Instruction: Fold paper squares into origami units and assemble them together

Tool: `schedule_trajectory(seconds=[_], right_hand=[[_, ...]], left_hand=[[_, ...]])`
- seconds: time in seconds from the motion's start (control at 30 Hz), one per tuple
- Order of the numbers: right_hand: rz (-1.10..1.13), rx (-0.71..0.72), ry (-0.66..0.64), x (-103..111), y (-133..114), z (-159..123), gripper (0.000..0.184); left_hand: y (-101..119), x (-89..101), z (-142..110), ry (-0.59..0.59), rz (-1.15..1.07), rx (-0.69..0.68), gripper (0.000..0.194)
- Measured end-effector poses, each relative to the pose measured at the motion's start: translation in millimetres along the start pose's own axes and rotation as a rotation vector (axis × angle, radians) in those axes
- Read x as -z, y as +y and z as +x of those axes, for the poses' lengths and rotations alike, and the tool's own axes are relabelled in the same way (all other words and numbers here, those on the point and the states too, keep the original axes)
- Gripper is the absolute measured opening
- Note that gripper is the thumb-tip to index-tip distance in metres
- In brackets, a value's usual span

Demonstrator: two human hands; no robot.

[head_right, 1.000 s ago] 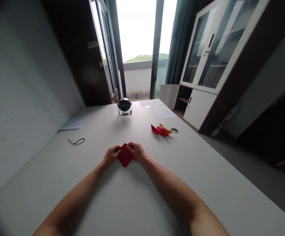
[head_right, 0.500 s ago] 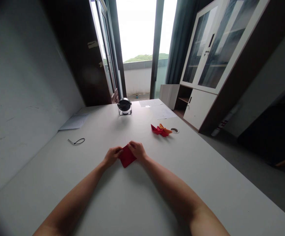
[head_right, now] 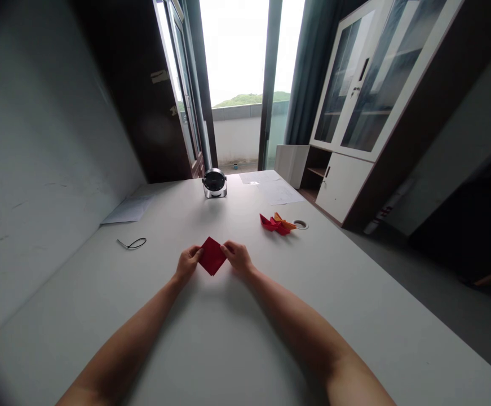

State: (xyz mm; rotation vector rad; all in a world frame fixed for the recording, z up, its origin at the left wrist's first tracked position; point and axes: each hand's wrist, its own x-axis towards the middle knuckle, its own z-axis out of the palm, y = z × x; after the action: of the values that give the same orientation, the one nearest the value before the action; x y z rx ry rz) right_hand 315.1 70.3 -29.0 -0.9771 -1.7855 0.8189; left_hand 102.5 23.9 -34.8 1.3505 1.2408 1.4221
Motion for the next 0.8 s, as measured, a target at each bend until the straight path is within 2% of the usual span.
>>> schedule_trajectory(seconds=[0.23,0.47,0.57,0.67,0.8], right_hand=[[0.059,-0.039,-0.023,1.5,-1.7,-0.6,0.033],[-0.121,-0.067,0.074,2.9,2.6,1.6,0.04],[-0.217,-0.093,0.112,4.2,7.4,3.4,0.041],[-0.338,-0.131,0.07,5.4,8.3,3.9,0.035],[-0.549,-0.073,-0.029,5.4,3.5,2.3,0.031]], left_hand=[[3.2,2.8,1.0,0.086,-0.009,0.005,0.034],[6.7,3.9,-1.1,0.153,0.107,-0.016,0.03],[7.7,7.4,-1.6,0.215,0.23,-0.04,0.027],[8.8,11.6,-1.1,0.264,0.451,-0.035,0.024],[11.3,12.7,-1.3,0.22,0.695,-0.112,0.019]])
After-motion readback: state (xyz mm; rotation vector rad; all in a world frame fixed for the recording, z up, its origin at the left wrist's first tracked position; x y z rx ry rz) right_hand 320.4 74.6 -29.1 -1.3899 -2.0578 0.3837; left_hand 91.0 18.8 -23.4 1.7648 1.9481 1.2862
